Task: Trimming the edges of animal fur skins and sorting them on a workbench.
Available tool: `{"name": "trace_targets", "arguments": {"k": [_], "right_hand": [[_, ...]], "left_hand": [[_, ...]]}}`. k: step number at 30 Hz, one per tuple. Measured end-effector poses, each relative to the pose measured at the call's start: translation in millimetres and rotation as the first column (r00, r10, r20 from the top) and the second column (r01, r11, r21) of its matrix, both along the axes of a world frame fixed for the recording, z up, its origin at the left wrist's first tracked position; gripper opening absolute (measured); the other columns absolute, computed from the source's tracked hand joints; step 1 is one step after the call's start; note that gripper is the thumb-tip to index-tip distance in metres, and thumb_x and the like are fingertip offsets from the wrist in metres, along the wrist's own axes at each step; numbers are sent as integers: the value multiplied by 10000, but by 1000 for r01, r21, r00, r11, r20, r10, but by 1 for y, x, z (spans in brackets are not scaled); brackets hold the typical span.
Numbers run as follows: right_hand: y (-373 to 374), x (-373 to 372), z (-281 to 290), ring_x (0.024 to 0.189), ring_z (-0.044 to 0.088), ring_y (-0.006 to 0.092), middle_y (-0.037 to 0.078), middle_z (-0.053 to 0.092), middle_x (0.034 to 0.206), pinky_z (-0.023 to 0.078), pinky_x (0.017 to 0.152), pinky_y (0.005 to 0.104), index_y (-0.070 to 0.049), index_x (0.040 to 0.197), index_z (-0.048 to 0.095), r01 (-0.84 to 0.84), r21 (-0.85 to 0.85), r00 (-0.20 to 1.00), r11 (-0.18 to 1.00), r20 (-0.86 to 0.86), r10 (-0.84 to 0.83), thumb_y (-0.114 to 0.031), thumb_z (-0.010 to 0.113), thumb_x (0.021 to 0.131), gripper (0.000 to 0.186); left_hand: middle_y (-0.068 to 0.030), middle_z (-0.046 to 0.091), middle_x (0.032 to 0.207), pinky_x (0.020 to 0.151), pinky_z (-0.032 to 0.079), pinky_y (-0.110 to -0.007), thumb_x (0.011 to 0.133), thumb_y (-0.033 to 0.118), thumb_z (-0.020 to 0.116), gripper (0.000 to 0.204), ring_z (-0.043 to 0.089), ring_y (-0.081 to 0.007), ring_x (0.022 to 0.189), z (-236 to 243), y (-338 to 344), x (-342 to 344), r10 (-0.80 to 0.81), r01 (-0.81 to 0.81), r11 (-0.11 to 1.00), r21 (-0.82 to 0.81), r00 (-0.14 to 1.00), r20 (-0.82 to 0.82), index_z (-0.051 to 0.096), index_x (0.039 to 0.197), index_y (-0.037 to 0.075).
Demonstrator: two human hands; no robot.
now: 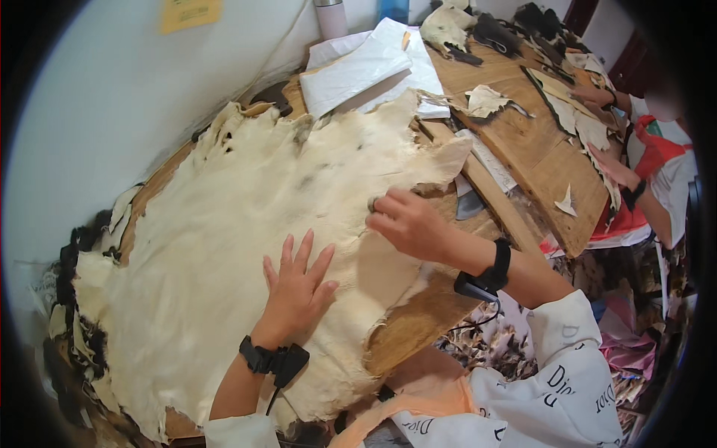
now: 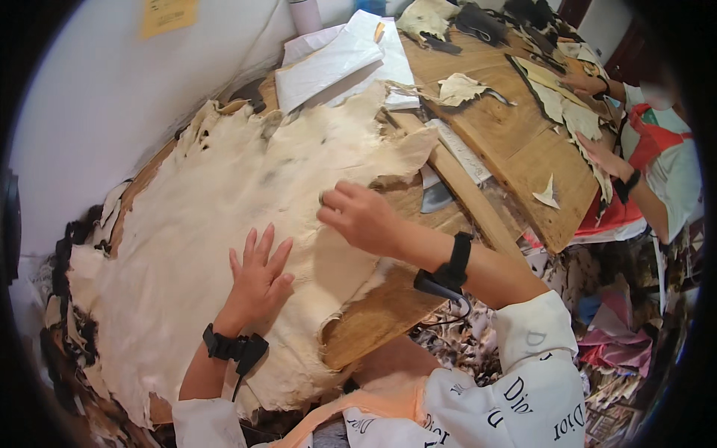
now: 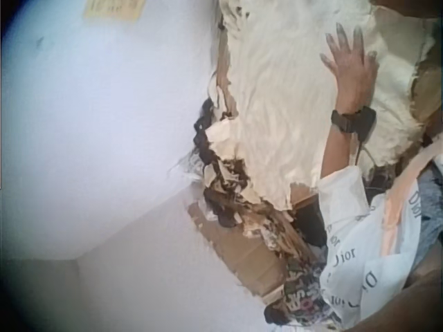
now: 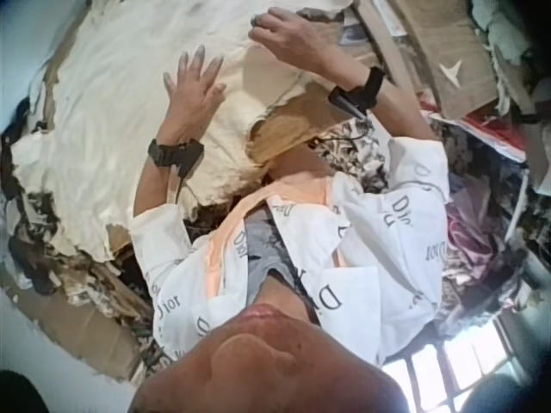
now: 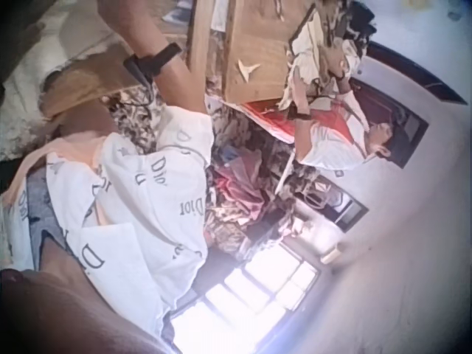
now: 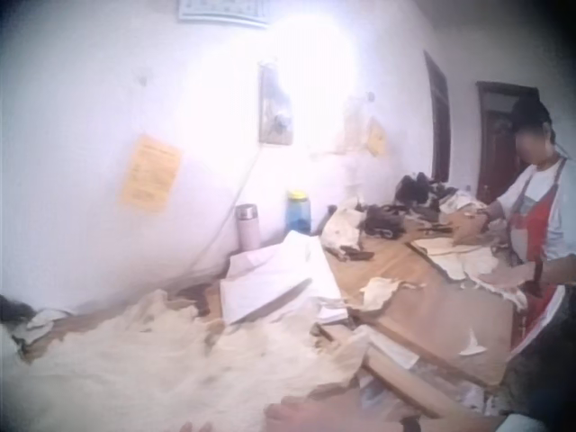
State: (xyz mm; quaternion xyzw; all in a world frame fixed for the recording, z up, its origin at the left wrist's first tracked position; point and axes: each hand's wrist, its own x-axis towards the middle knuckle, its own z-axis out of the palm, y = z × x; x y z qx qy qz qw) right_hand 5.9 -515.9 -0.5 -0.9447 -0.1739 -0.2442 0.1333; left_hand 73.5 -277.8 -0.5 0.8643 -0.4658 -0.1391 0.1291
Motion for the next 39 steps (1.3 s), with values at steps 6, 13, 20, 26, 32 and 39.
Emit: {"name": "trace_targets", "arguments": {"k": [6, 13, 20, 26, 32, 39], "right_hand": [[-10, -4, -19, 849, 507, 224, 63, 521, 854, 437, 739, 296, -77, 906, 580, -63, 48, 991, 997, -117, 68, -81, 554, 635, 272], [7, -15, 2, 1060, 450, 293, 102, 515, 1065, 393, 866, 370, -69, 1126, 516, -25, 26, 951, 999, -306, 32, -106, 537, 709, 419], [24, -9, -12, 1297, 191, 319, 123, 270, 1388, 164, 1040, 453, -61, 1317, 315, 23, -171, 866, 985, -489, -105, -396, 435, 822, 609], [26, -8, -6, 1284, 212, 343, 146, 296, 1367, 180, 1034, 450, -20, 1294, 332, 41, -216, 858, 976, -492, -145, -429, 401, 837, 617], [44, -30, -5, 1272, 225, 361, 180, 306, 1349, 222, 1026, 416, -22, 1284, 346, 254, -372, 790, 893, -452, -413, -231, 494, 817, 533], [69, -121, -17, 971, 480, 363, 203, 531, 1001, 377, 846, 418, 5, 1012, 526, 699, -158, 692, 697, -94, -716, -101, 497, 803, 236]], "left_hand": [[-120, 148, 1432, 960, 37, -643, 820, 437, 492, 547, 85, -351, 1313, -2, 10, -3, -33, 31, 999, 15, 991, 133, 364, 1315, 242], [-114, 138, 1436, 966, 55, -638, 838, 503, 423, 546, 85, -342, 1314, -18, 22, -1, -36, 40, 999, -19, 985, 171, 341, 1325, 269], [-112, 163, 1430, 994, 113, -592, 854, 506, 378, 576, 119, -339, 1310, -19, 37, -4, -77, 86, 995, -52, 984, 161, 299, 1343, 212], [-154, 272, 1375, 1021, 212, -463, 899, 437, 348, 556, 233, -317, 1278, -3, 129, 13, -34, 20, 994, -110, 992, -122, 321, 1310, 64], [-212, 509, 1140, 950, 345, -419, 858, 222, 521, 345, 454, -355, 1093, -16, 379, 38, 458, -348, 824, -447, 874, 164, 515, 1100, -23], [-220, 453, 1207, 1000, 275, -407, 845, 172, 495, 360, 377, -354, 1166, -28, 631, -41, 915, -902, 355, -246, 282, 290, 485, 1136, -40]]}}
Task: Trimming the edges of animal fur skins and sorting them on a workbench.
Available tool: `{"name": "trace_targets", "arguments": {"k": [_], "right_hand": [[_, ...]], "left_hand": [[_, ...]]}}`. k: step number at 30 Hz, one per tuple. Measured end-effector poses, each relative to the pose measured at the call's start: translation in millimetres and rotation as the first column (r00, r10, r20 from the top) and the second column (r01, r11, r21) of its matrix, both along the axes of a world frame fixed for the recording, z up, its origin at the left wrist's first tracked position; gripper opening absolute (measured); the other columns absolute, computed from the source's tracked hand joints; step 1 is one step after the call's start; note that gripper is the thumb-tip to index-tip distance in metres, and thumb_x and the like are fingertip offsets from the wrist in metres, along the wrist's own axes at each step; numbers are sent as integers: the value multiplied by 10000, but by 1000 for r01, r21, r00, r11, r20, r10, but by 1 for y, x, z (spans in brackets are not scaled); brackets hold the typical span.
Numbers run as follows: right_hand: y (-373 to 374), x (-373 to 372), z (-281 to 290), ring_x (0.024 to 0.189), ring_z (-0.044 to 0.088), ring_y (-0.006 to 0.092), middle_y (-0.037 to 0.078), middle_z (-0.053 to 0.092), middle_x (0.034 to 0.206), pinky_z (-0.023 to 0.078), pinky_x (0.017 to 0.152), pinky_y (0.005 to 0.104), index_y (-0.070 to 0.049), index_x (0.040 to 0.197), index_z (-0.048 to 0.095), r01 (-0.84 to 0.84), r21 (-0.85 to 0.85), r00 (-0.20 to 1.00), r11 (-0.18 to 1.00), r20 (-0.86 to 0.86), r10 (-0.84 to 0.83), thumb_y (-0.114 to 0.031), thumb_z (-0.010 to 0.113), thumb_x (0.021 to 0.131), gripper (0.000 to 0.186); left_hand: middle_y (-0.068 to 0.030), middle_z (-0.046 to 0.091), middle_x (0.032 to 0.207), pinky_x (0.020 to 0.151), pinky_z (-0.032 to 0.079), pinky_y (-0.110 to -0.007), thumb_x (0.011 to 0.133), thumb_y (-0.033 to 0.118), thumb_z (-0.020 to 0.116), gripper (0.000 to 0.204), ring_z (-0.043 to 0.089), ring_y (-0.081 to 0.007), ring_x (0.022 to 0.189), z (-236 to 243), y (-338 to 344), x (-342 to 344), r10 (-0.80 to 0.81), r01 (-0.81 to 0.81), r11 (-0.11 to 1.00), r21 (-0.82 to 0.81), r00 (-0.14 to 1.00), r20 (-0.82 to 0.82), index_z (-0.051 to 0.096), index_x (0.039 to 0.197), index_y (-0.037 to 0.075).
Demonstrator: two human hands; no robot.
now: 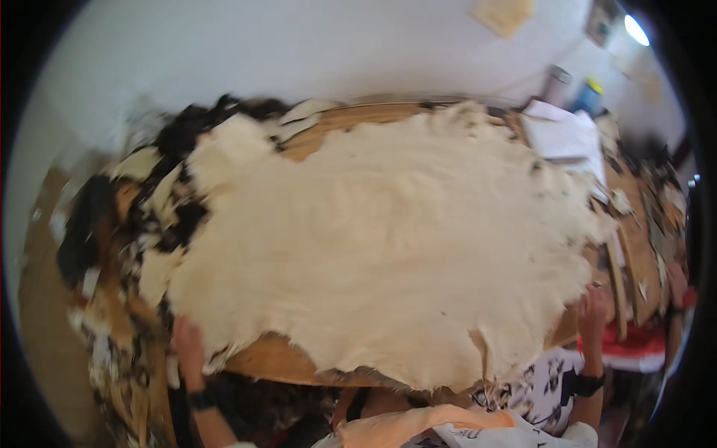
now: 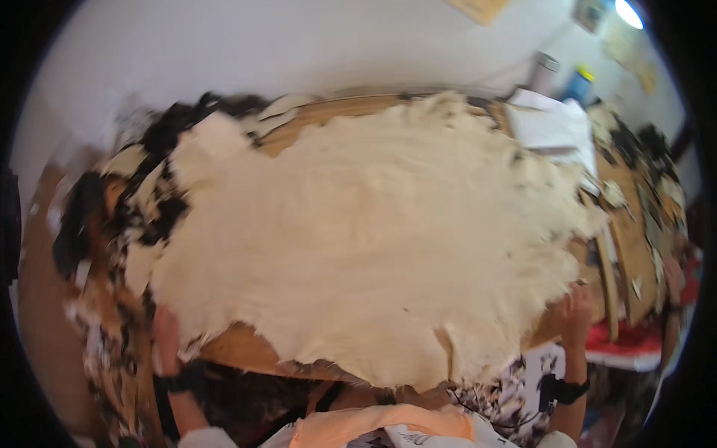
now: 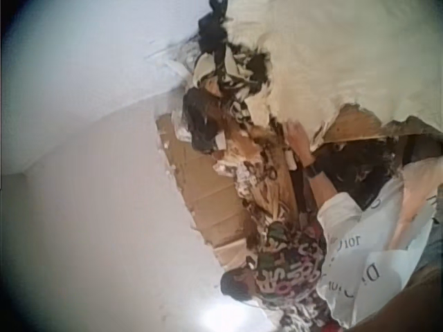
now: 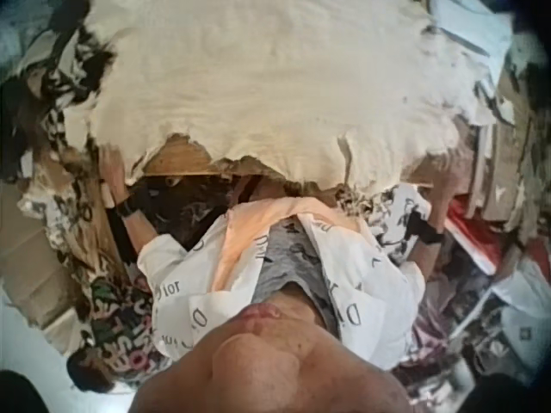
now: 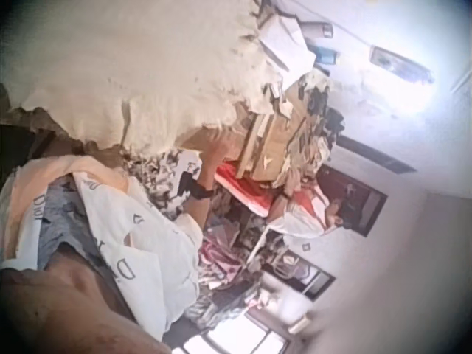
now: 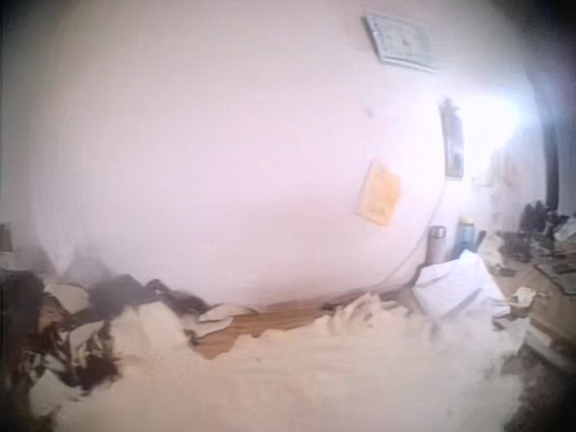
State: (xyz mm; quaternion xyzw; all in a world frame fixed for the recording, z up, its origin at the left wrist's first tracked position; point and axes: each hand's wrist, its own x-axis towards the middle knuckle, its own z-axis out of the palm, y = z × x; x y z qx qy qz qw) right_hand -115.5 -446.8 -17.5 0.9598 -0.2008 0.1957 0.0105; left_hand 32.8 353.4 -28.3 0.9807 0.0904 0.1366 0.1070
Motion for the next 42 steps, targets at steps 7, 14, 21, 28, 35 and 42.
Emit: {"name": "trace_targets", "arguments": {"k": [7, 14, 21, 28, 35, 42], "right_hand": [[74, -39, 2, 480, 566, 110, 72, 608, 585, 452, 422, 244, 21, 715, 644, 431, 645, 901, 632, -354, -253, -332, 544, 833, 386], [121, -16, 31, 435, 459, 137, 71, 503, 478, 365, 438, 295, -15, 644, 604, 301, 673, 922, 675, -386, -27, -419, 614, 749, 417], [99, 7, 64, 463, 369, 71, -7, 398, 468, 304, 430, 259, -20, 629, 589, 281, 733, 801, 620, -535, 268, -314, 653, 748, 324], [81, 31, 87, 492, 296, 31, -89, 326, 515, 234, 436, 231, -60, 526, 481, 149, 974, 964, 171, -181, 196, -208, 629, 762, 316], [85, 117, 132, 628, 542, 106, 1, 560, 694, 433, 604, 228, -29, 772, 575, -401, 916, 908, 4, 399, -128, -67, 542, 719, 72], [58, 244, 152, 761, 576, 168, 72, 589, 844, 467, 750, 286, -5, 873, 554, -475, 829, 879, -294, 458, -130, -90, 514, 759, 148]], "left_hand": [[-196, 576, 1017, 769, 439, -385, 831, 360, 511, 419, 563, -308, 899, 38, -9, -14, 388, -241, 861, 447, 880, -273, 569, 1050, 7], [-167, 543, 1093, 845, 407, -421, 850, 314, 518, 389, 515, -312, 980, 37, -3, -13, 378, -379, 925, 36, 902, -208, 535, 1119, 32], [-155, 590, 1001, 823, 421, -449, 854, 411, 486, 441, 538, -310, 904, 71, -33, -14, 493, -505, 863, -13, 848, -195, 558, 1107, 57], [-146, 578, 1002, 817, 423, -425, 838, 387, 517, 411, 540, -292, 914, 62, -2, -27, 268, -318, 844, -431, 948, -174, 559, 1060, 44], [-118, 610, 871, 760, 452, -371, 839, 332, 522, 343, 574, -263, 824, 157, -96, 58, 162, 39, 524, -851, 976, 144, 582, 945, 11], [-83, 602, 970, 779, 466, -292, 863, 167, 481, 237, 580, -195, 877, 150, 20, 218, -66, 479, 641, -601, 813, 578, 558, 999, -11]]}}
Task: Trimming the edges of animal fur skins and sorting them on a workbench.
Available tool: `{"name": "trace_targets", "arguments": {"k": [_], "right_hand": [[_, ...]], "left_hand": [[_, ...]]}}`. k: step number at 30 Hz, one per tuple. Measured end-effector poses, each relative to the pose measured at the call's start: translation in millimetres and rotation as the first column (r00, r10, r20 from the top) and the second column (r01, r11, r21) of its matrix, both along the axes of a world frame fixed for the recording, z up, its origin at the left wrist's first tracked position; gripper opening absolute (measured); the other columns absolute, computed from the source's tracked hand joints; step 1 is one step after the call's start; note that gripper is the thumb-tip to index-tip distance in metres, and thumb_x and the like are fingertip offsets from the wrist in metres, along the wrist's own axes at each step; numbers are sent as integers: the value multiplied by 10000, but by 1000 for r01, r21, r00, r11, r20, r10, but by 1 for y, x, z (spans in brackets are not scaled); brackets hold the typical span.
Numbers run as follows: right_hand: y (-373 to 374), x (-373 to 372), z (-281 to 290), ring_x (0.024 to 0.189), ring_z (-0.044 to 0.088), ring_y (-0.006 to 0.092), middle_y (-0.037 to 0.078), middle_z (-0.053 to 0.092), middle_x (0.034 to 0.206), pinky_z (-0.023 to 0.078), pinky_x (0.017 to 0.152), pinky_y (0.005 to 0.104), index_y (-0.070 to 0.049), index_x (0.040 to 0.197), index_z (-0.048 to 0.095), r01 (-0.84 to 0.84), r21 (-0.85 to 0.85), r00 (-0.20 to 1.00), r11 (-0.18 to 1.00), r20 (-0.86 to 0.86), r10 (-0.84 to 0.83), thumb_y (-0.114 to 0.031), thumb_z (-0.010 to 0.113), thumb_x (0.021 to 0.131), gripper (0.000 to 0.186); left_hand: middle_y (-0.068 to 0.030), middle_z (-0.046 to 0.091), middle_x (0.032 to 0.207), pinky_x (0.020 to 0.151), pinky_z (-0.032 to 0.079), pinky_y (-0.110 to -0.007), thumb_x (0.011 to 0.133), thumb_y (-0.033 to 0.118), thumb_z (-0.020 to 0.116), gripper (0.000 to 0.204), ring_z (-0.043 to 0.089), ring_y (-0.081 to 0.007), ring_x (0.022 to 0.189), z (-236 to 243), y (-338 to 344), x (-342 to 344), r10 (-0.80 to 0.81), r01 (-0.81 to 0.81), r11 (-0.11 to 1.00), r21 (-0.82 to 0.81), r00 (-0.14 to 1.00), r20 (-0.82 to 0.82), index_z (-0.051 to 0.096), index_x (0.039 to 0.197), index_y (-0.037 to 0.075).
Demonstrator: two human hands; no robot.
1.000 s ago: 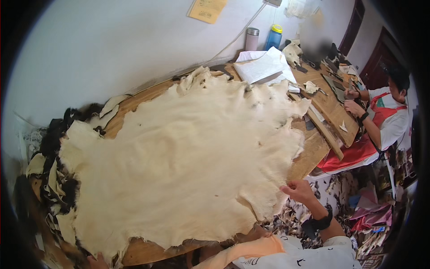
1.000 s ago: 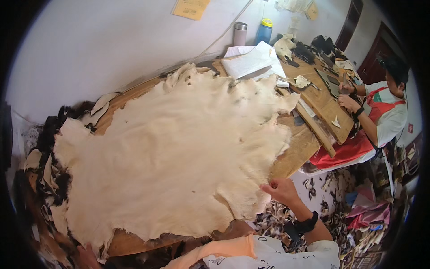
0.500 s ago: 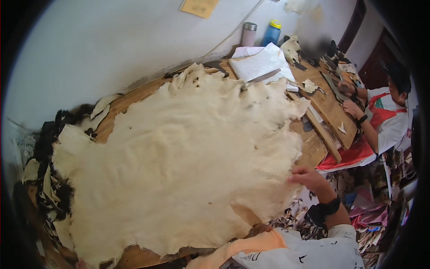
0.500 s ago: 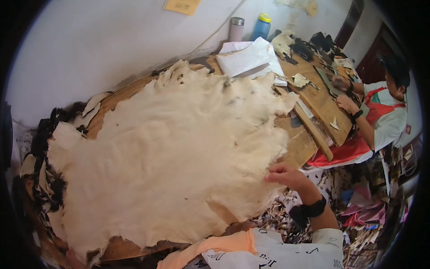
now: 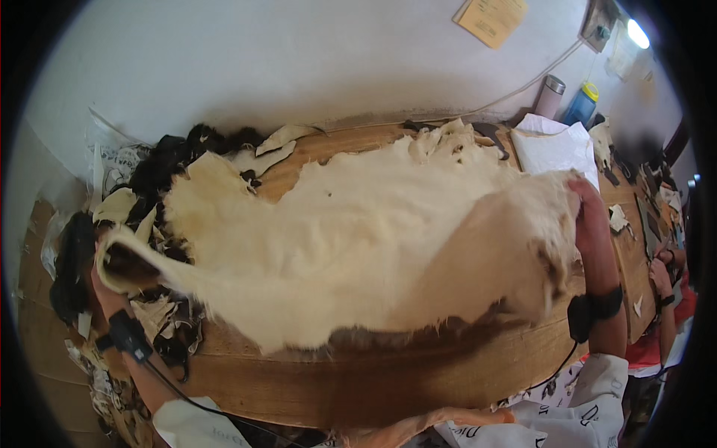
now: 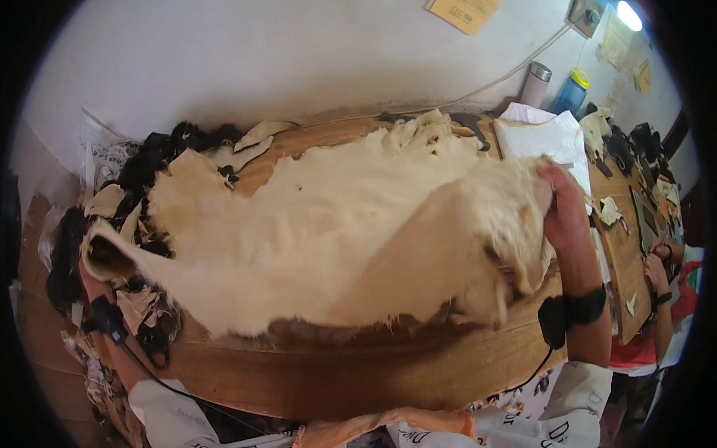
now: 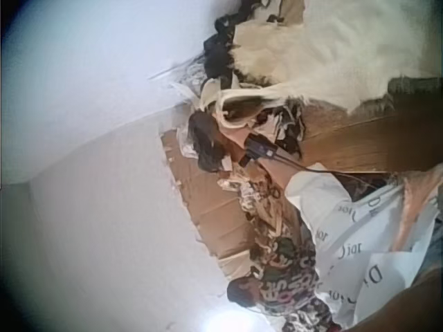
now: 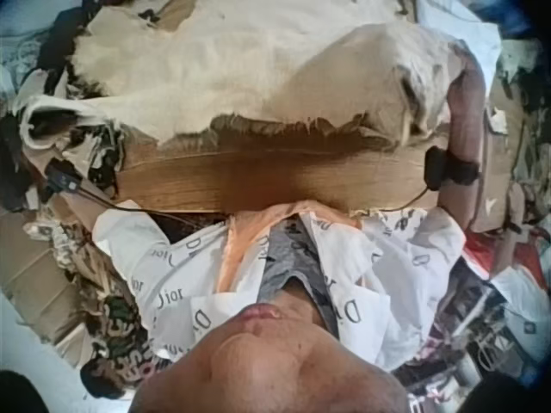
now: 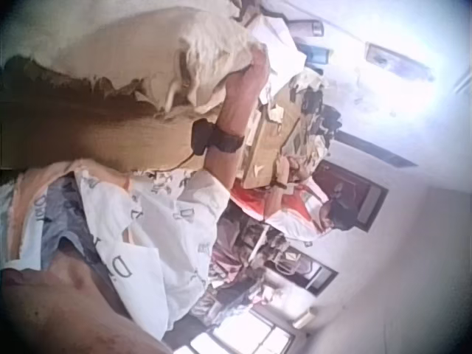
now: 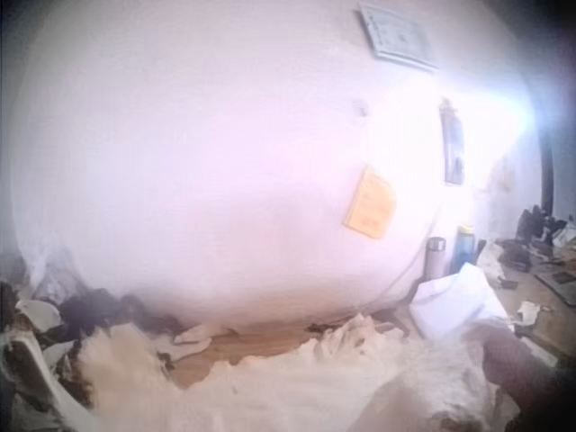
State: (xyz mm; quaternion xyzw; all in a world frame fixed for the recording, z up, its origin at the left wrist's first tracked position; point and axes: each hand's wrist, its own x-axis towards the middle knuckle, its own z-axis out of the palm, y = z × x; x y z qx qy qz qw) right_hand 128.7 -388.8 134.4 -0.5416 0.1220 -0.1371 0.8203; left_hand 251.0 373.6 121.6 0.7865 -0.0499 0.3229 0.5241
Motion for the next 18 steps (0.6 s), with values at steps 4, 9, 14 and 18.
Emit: {"name": "trace_targets", "arguments": {"k": [4, 9, 14, 18], "right_hand": [[-44, 73, -31, 773, 574, 182, 86, 581, 841, 472, 752, 303, -8, 884, 543, -33, 50, 999, 998, 3, 33, -107, 546, 759, 160], [-20, 150, -78, 720, 599, 218, 113, 598, 821, 502, 707, 330, 18, 866, 544, -15, 69, 986, 997, -166, 26, -111, 553, 751, 173], [-44, 193, -145, 748, 598, 218, 124, 604, 846, 496, 721, 335, 13, 892, 543, -49, 17, 963, 999, -265, 52, -139, 512, 801, 179], [-26, 204, -152, 879, 570, 250, 149, 580, 948, 458, 809, 359, 26, 1016, 501, -192, 362, 955, 912, -147, 259, -220, 471, 846, 300]], "left_hand": [[-130, 558, 1102, 872, 415, -293, 748, 92, 595, 453, 536, -216, 1008, 22, -31, 60, 201, 93, 475, 875, 957, -211, 473, 1178, 19], [-104, 561, 1049, 818, 436, -288, 904, 204, 434, 318, 548, -179, 920, -69, -45, 154, 127, -126, 992, 22, 991, -49, 492, 1132, -10], [-111, 590, 982, 799, 431, -308, 829, 203, 500, 297, 559, -201, 876, -125, -75, 181, 457, -451, 463, 763, 859, 231, 559, 992, -38], [-127, 580, 994, 768, 421, -302, 763, 135, 497, 297, 551, -208, 871, -104, -103, 185, 508, -458, 856, 238, 831, -226, 545, 1003, -34]]}}
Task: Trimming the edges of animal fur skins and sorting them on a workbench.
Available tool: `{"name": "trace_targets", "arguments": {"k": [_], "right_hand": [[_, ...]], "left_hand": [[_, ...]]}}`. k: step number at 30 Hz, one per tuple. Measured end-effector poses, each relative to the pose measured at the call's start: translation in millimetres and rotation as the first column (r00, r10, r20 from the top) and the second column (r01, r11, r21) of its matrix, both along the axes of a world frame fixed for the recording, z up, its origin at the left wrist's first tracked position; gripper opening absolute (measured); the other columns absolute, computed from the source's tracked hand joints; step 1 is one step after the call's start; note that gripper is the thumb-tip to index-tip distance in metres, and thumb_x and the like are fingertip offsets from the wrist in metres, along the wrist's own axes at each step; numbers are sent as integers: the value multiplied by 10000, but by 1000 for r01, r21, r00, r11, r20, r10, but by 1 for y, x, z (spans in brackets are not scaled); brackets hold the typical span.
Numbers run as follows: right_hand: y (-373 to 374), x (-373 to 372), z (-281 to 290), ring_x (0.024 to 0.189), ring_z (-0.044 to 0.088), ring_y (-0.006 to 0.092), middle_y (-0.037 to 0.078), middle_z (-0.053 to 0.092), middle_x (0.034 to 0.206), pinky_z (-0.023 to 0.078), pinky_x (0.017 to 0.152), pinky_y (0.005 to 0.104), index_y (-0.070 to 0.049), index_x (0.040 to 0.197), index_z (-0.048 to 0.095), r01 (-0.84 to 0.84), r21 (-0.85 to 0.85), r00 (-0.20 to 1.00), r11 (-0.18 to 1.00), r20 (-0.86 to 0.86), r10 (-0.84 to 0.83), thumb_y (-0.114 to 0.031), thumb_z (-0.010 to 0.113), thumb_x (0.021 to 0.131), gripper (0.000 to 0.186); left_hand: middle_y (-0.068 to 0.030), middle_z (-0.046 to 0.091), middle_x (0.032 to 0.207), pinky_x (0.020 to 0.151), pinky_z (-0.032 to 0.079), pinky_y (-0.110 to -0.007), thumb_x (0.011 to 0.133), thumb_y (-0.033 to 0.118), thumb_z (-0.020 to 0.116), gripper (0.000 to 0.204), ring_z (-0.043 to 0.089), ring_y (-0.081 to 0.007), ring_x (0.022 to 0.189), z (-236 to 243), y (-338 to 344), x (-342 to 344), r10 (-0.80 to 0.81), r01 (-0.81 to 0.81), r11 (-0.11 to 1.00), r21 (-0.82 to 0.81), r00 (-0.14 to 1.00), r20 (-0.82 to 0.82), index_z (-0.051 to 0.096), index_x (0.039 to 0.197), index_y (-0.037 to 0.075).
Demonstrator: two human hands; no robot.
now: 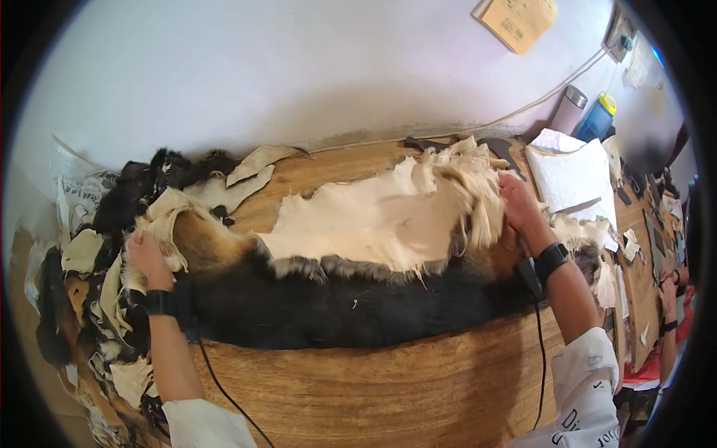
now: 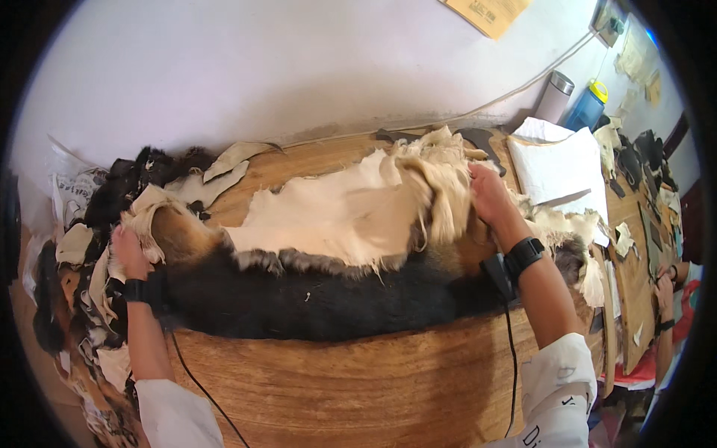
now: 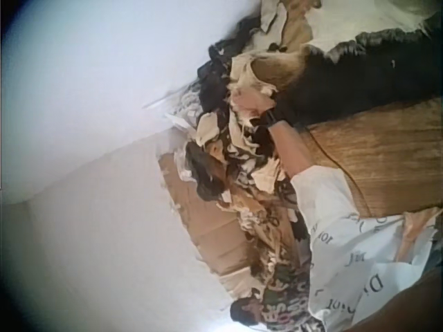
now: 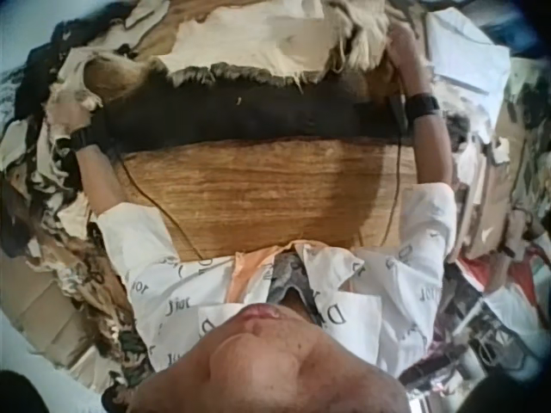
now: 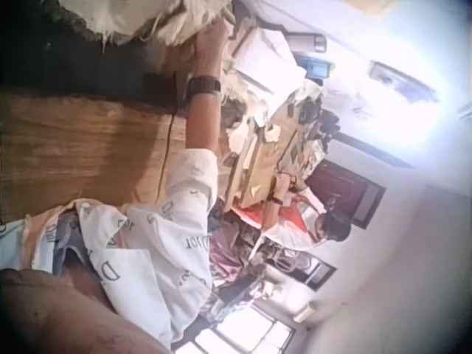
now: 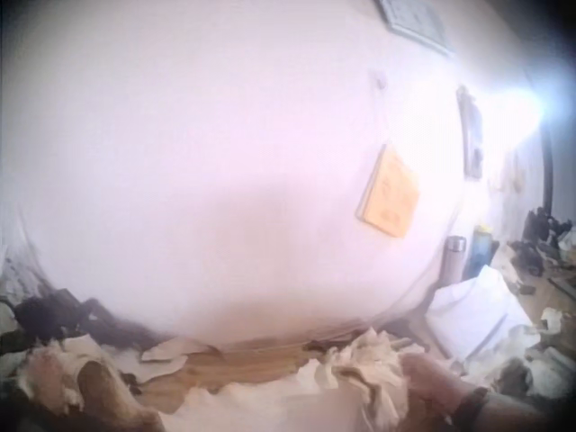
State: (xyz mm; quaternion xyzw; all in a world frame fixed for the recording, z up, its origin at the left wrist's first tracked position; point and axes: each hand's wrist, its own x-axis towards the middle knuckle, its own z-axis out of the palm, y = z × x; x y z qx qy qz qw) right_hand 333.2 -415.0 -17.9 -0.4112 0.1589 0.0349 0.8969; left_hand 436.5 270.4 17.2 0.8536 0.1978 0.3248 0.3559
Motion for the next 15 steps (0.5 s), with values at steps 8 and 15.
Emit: {"name": "trace_targets", "arguments": {"k": [8, 15], "right_hand": [[12, -1, 4, 1203, 325, 292, 182, 322, 1305, 296, 975, 388, -56, 1286, 322, 236, -67, 970, 969, 80, -231, -348, 461, 868, 529], [12, -123, 100, 935, 575, 194, 115, 541, 1102, 456, 771, 289, -3, 1186, 461, -58, -556, 958, 829, 204, 203, -168, 464, 893, 336]], "left_hand": [[-102, 587, 1079, 844, 421, -274, 828, 175, 474, 288, 549, -187, 996, 33, -247, -80, -897, 733, 251, -632, -69, -437, 594, 1020, -3], [-247, 283, 1349, 1036, 220, -352, 789, 387, 548, 643, 254, -331, 1273, -37, -276, -26, -756, 953, 304, -18, 229, -613, 381, 1260, -18]]}}
